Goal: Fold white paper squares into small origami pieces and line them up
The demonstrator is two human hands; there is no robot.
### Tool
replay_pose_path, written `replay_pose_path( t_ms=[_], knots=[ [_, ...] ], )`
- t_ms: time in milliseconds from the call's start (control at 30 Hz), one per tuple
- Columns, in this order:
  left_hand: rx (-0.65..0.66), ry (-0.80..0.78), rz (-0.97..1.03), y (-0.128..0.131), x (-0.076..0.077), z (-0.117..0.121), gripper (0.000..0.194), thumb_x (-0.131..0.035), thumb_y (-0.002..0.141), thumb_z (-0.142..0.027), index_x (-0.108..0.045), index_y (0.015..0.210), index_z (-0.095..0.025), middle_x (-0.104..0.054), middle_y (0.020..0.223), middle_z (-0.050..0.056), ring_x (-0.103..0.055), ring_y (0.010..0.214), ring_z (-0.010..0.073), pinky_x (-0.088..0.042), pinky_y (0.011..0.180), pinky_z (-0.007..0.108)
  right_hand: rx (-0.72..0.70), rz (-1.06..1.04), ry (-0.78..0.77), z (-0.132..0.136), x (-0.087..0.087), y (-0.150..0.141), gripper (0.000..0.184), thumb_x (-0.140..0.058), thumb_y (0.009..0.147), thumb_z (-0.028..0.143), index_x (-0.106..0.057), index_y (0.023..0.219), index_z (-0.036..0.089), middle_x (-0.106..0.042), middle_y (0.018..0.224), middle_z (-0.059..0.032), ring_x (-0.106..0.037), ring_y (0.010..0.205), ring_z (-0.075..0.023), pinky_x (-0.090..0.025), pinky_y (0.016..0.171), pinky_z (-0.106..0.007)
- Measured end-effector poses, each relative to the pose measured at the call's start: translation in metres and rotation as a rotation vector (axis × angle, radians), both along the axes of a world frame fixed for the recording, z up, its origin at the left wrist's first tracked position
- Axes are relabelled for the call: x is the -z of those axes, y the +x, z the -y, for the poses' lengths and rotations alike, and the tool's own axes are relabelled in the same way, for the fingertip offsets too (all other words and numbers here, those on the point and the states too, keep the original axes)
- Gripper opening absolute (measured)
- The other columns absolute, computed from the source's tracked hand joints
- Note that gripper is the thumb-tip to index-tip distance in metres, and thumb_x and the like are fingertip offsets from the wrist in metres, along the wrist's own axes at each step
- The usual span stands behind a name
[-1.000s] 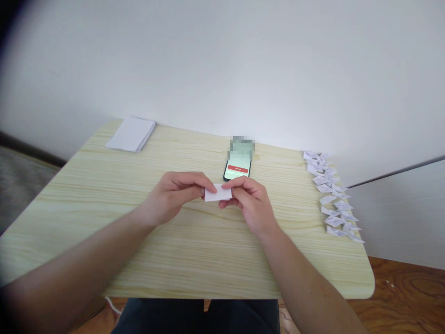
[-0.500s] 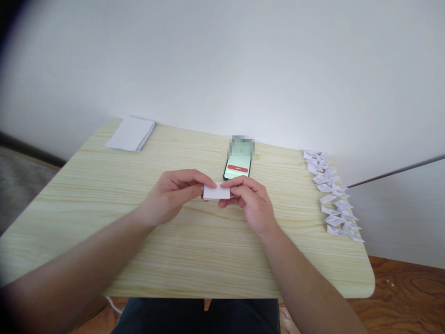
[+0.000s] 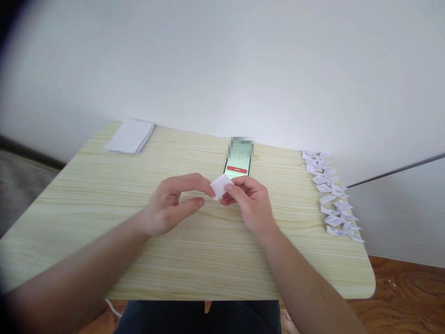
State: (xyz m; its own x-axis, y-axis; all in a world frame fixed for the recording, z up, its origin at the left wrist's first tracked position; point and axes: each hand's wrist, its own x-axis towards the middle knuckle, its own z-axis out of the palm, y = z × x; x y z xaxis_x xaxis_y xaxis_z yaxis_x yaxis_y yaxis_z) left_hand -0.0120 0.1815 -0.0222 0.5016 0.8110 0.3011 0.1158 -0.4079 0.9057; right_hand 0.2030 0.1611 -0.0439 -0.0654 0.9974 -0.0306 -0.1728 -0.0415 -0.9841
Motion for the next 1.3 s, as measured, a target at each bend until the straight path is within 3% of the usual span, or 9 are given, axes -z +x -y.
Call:
replay_pose_path(
  t_ms=[133,267,367,500,733,933,1300],
  knots=[
    [0.017,0.02,0.011,-0.0015,-0.0016,-0.0003,0.011,-0.065,0.086,-0.011,-0.072,0.087,-0.019,-0.07,0.106,0.006,-0.063,0.105,0.0223,-0.046,0.096,0.037,0.061,0.188,0.112,0.0038,-0.0037,-0.0023,0.008,-0.075,0.091,0.029,-0.074,0.089,0.02,-0.075,0.075,-0.0007,-0.069,0.067,-0.0148,-0.055,0.065,-0.028],
    [-0.135,-0.02,0.029,0.0015,0.004,-0.0016,0.004,-0.067,0.089,-0.019,-0.064,0.087,-0.019,-0.065,0.098,0.003,-0.06,0.095,0.0193,-0.046,0.09,0.036,0.05,0.301,0.155,0.0081,-0.0011,-0.0025,0.006,-0.071,0.092,0.023,-0.07,0.087,0.021,-0.072,0.074,0.0008,-0.064,0.068,-0.0134,-0.05,0.065,-0.027],
    [-0.23,-0.024,-0.013,0.0046,0.0064,-0.0037,0.012,-0.072,0.089,-0.025,-0.068,0.099,-0.02,-0.066,0.098,0.003,-0.06,0.093,0.0182,-0.046,0.088,0.034,0.03,0.38,0.198,0.0101,0.0004,-0.003,0.006,-0.071,0.09,0.02,-0.07,0.085,0.021,-0.068,0.074,0.0019,-0.06,0.066,-0.0123,-0.048,0.063,-0.026],
    [-0.166,0.005,-0.076,0.0069,0.0044,-0.0051,0.01,-0.071,0.091,-0.027,-0.074,0.098,-0.02,-0.068,0.091,0.002,-0.061,0.089,0.0169,-0.047,0.085,0.032,0.038,0.431,0.25,0.0105,-0.0011,-0.0037,0.009,-0.074,0.087,0.018,-0.069,0.08,0.021,-0.067,0.074,0.0027,-0.061,0.067,-0.0121,-0.05,0.064,-0.025],
    [-0.081,-0.055,-0.11,0.0066,0.0034,-0.0022,0.003,-0.071,0.089,-0.021,-0.072,0.089,-0.018,-0.065,0.087,0.001,-0.06,0.084,0.015,-0.047,0.08,0.029,0.056,0.329,0.3,0.0085,-0.0034,-0.003,0.005,-0.077,0.087,0.022,-0.073,0.086,0.023,-0.068,0.081,0.0018,-0.063,0.072,-0.0128,-0.051,0.066,-0.027],
    [-0.068,-0.098,-0.051,0.0067,0.0035,-0.0008,0.015,-0.069,0.094,-0.031,-0.074,0.092,-0.018,-0.069,0.085,0.001,-0.058,0.08,0.0138,-0.046,0.075,0.028,0.023,0.313,0.29,0.0088,-0.0033,-0.0026,0.005,-0.078,0.088,0.022,-0.074,0.086,0.023,-0.069,0.081,0.0018,-0.065,0.073,-0.0124,-0.052,0.067,-0.027],
    [-0.076,-0.079,-0.048,0.0074,0.0019,0.0003,0.014,-0.069,0.095,-0.03,-0.075,0.092,-0.017,-0.07,0.086,0.001,-0.059,0.08,0.0135,-0.046,0.076,0.027,0.024,0.274,0.268,0.0103,-0.0038,-0.0033,0.002,-0.077,0.09,0.026,-0.077,0.09,0.024,-0.073,0.081,0.001,-0.068,0.071,-0.0134,-0.054,0.065,-0.026]
  ],
)
